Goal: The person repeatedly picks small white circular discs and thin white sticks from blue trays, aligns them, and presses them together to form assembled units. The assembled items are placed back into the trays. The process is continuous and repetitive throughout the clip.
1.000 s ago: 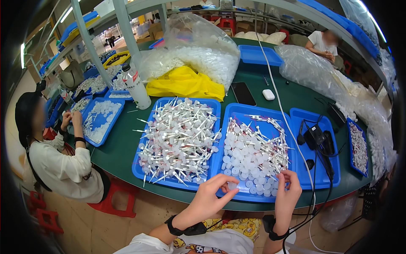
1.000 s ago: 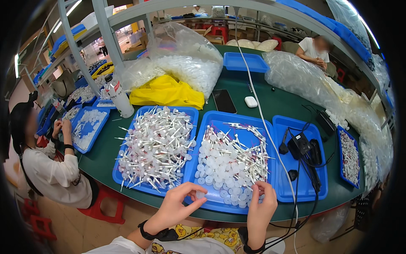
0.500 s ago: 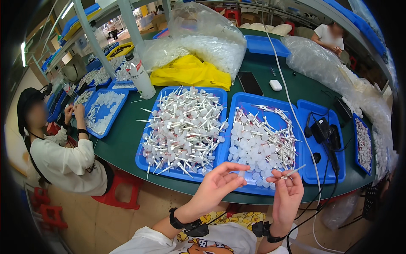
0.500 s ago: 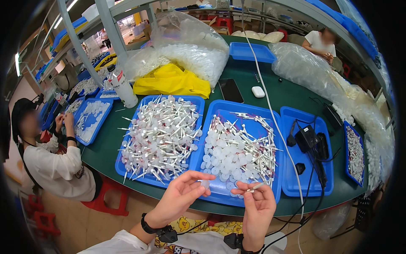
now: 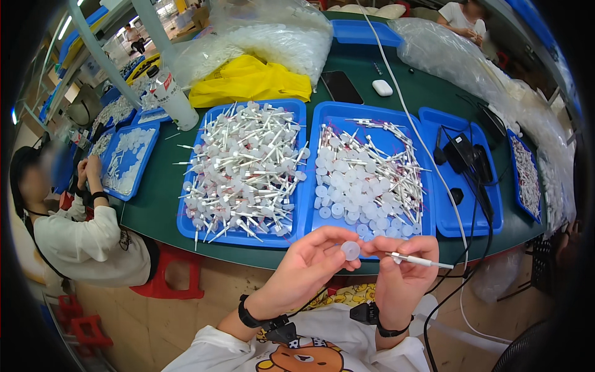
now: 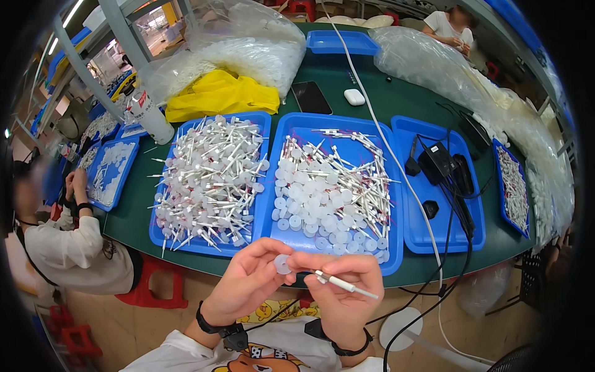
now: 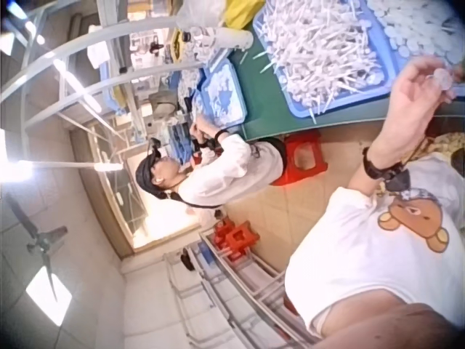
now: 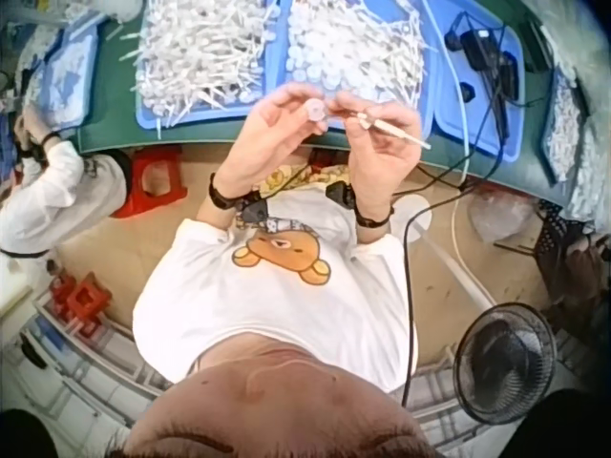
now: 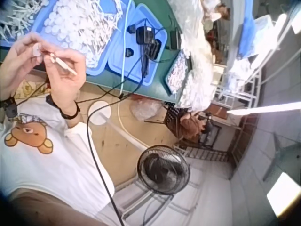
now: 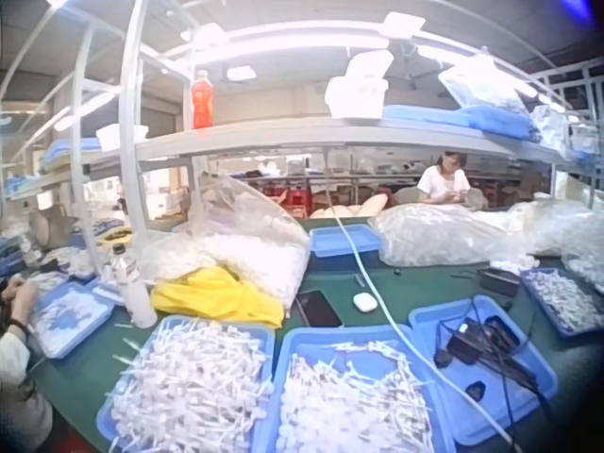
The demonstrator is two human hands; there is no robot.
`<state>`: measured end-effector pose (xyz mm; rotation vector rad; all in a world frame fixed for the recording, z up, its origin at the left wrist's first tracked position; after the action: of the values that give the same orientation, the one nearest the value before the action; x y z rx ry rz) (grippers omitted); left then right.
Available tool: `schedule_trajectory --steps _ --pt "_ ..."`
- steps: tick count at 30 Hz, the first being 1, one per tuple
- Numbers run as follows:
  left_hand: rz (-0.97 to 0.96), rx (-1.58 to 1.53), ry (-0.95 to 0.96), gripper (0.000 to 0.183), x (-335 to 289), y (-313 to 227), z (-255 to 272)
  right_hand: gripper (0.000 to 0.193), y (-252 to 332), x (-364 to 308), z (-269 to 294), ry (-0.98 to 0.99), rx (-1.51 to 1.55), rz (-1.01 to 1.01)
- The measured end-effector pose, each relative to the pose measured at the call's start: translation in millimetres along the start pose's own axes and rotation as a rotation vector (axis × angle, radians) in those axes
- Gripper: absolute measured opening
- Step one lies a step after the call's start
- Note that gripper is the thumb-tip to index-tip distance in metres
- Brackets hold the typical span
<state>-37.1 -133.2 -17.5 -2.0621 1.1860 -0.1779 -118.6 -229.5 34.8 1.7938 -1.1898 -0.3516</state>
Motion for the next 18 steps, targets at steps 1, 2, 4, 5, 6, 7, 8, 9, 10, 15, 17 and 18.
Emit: schedule_trajectory --steps 1,2,4,5,6,7,8,9,10,15,17,18 --pt "-0.001 -0.003 0.005 0.033 0 0 -1 0.025 0 -1 -2 0.030 0.002 0.018" --pt "-0.002 -0.007 0.009 0.033 0 0 -1 0.025 2 -2 -4 0.060 0.005 0.035" --pt "-0.012 -0.018 0.013 0.033 0 1 -2 0.027 -1 -4 -2 0.070 -0.036 0.035" --pt "-0.019 -0.026 0.014 0.033 0 0 -3 0.027 -2 -4 -1 0.085 -0.059 0.063" --pt "-0.027 -0.034 0.014 0.033 1 0 -3 0.028 -1 -4 0 0.099 -0.082 0.090" --pt "-0.023 -0.034 0.019 0.033 0 0 -3 0.028 -2 -4 0 0.088 -0.065 0.080" --pt "-0.019 -0.033 0.025 0.033 0 0 -3 0.029 -4 -4 0 0.078 -0.048 0.070" --pt "-0.015 -0.033 0.030 0.033 -1 0 -3 0.029 -5 -3 0 0.067 -0.031 0.059" --pt "-0.011 -0.037 0.035 0.033 0 1 -2 0.029 -5 -3 1 0.062 -0.030 0.060" --pt "-0.005 -0.018 0.049 0.034 1 6 1 0.028 -7 -1 3 0.040 -0.032 0.045" --pt "0.002 -0.027 0.056 0.034 0 6 1 0.029 -8 0 3 0.041 -0.034 0.045" --pt "0.005 -0.032 0.059 0.033 0 6 2 0.029 -9 0 3 0.041 -0.035 0.045"
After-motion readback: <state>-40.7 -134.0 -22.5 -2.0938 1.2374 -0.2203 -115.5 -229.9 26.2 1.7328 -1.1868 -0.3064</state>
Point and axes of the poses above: each hand's wrist, its own x-axis towards the middle knuckle, its own z-axis out of the back of the hand, y = z × x, the point moved 10 cm from there along x, towards the middle knuckle, and after that the axes turned 15 degrees about -y, right-handed, at the moved point
